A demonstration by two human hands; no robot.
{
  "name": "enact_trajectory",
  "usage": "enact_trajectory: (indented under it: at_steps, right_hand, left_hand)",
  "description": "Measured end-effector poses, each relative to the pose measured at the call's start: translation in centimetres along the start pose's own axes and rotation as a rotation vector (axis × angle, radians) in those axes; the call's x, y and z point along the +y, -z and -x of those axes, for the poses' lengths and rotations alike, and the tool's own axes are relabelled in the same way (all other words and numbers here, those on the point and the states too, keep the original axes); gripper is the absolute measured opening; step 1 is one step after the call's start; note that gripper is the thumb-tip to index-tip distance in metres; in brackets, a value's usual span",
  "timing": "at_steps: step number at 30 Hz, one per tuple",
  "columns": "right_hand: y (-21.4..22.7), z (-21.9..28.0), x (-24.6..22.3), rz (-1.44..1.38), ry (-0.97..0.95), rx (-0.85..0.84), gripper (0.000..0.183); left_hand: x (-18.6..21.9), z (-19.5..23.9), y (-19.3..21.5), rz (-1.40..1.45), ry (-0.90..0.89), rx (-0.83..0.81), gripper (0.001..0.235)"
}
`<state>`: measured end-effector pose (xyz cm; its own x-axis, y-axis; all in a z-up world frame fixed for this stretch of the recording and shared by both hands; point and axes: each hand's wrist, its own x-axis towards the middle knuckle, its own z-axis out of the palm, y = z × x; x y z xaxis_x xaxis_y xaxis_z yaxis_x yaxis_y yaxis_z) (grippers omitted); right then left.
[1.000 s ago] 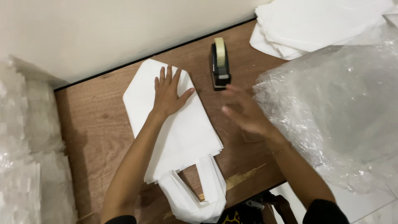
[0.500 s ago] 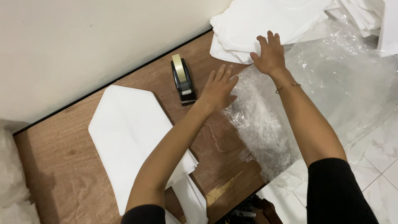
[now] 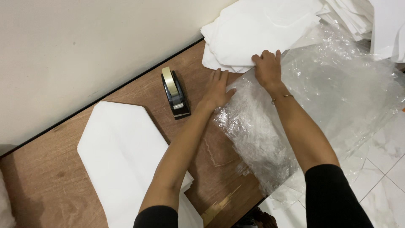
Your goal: The person folds white plastic shopping bags on a wooden table. They repeatedly pick up a bag, fold it in half, and place it on a growing stack. A tape dispenser and bubble wrap are visible on the table.
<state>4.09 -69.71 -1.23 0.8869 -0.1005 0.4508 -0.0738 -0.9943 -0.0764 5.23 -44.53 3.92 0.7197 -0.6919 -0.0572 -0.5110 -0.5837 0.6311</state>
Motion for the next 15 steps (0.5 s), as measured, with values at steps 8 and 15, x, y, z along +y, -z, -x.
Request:
enact_trajectory:
  at_steps: [8,15]
  right_hand:
    - [16.4,-0.3,-4.6,-0.584,0.14,0.311,0.018]
    - [27.7,2.0,-10.7,-1.045,0.237,0.174,0.026]
  left_hand:
    - [1.4,3.6,7.7,0.471,0.104,0.354,0.091]
    - [1.9,9.1,17.3,0.749,-0.475,0.475,0.074]
